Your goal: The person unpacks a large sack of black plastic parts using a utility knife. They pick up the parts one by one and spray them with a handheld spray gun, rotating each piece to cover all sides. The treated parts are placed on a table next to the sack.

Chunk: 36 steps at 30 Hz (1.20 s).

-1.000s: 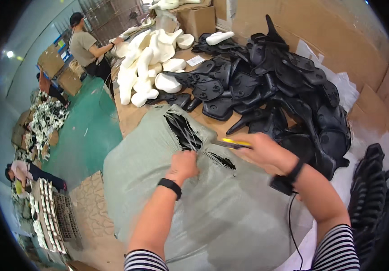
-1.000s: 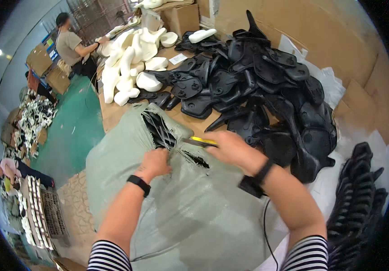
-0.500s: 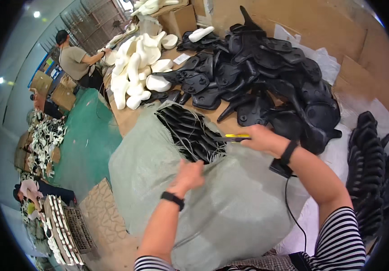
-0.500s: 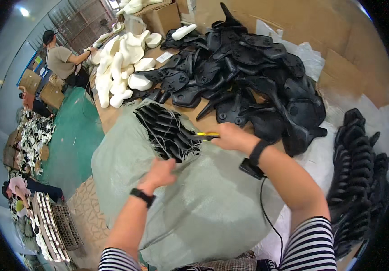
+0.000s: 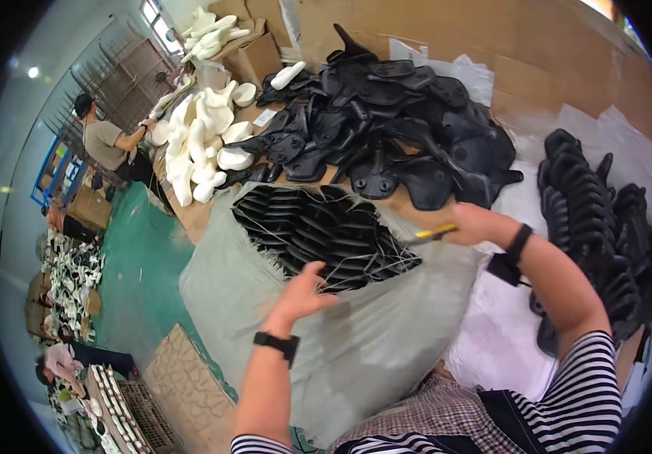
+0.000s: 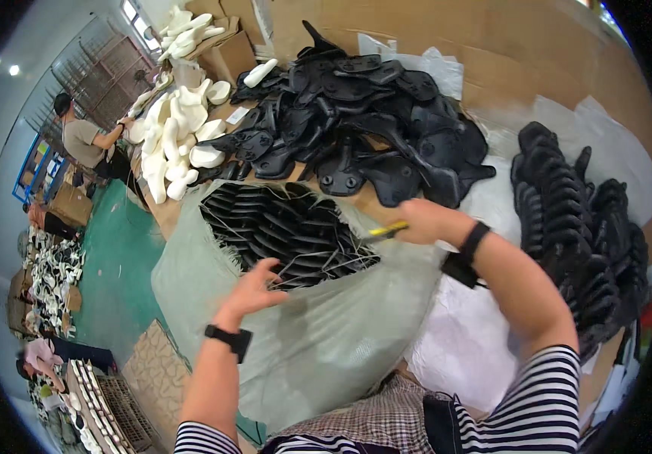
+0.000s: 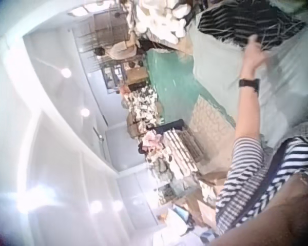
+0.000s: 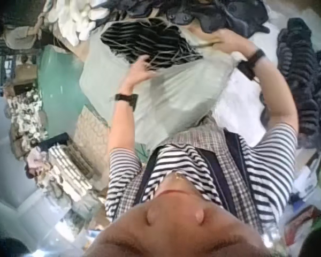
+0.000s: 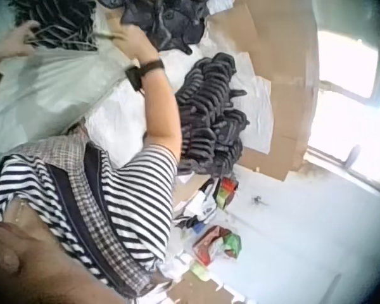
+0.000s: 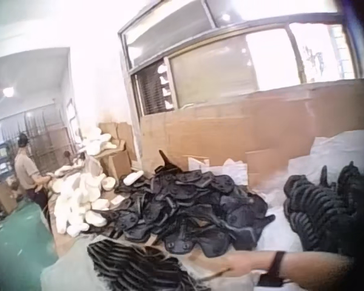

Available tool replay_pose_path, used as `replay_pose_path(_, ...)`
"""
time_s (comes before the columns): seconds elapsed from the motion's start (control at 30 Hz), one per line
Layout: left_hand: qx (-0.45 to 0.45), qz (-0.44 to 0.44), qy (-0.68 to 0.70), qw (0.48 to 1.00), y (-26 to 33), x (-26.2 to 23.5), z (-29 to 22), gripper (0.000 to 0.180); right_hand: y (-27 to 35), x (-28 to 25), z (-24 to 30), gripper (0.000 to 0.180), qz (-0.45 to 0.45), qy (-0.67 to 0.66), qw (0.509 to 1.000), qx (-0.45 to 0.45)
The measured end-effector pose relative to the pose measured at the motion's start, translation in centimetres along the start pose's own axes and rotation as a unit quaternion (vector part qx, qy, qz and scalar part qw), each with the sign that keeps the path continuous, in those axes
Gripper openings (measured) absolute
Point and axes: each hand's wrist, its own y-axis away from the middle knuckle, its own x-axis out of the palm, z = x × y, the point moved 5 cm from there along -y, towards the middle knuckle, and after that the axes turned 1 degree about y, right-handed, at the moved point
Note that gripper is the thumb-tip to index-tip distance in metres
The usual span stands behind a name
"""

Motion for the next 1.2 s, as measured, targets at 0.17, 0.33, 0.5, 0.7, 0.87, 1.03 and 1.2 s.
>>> replay_pose_path(0.17, 0.056, 0.015, -0.159, 0.986, 1.3, 5.8, -5.6, 0.027, 0.4, 5.1, 1.9, 0.036, -0.016, -0.009, 0.999, 0.041)
replay_pose_path(0.33, 0.068, -0.05, -0.12, 0.989, 5.9, 1.4, -5.0, 0.023, 14.3, 2.9, -2.6, 0.037, -0.07, -0.132, 0.987, 0.066)
replay_pose_path(0.5, -0.016, 0.085, 0.036, 0.996, 4.3, 9.9, -8.0, 0.06, 18.4, 2.3, -0.9, 0.038, -0.087, -0.193, 0.964, 0.159)
replay_pose_path(0.7, 0.098, 0.05, -0.33, 0.938, 2.7, 18.8, -13.0, 0.026, 16.0, 8.7, -2.2, 0.038, -0.199, -0.278, 0.936, 0.079)
replay_pose_path(0.87, 0.108, -0.146, -0.087, 0.98, 6.9, 11.6, -14.1, 0.011, 24.2, 18.7, 0.6, 0.037, -0.21, -0.37, 0.903, 0.057)
replay_pose_path(1.03, 0.017, -0.273, 0.167, 0.947, 10.3, 9.5, -16.5, 0.011, 27.3, 18.5, 1.6, 0.04, -0.128, -0.575, 0.783, 0.199)
replay_pose_path(1.2, 0.021, -0.237, 0.176, 0.955, 7.3, 7.3, -22.5, 0.006, 24.4, 16.8, 1.4, 0.042, -0.249, -0.683, 0.672, 0.139)
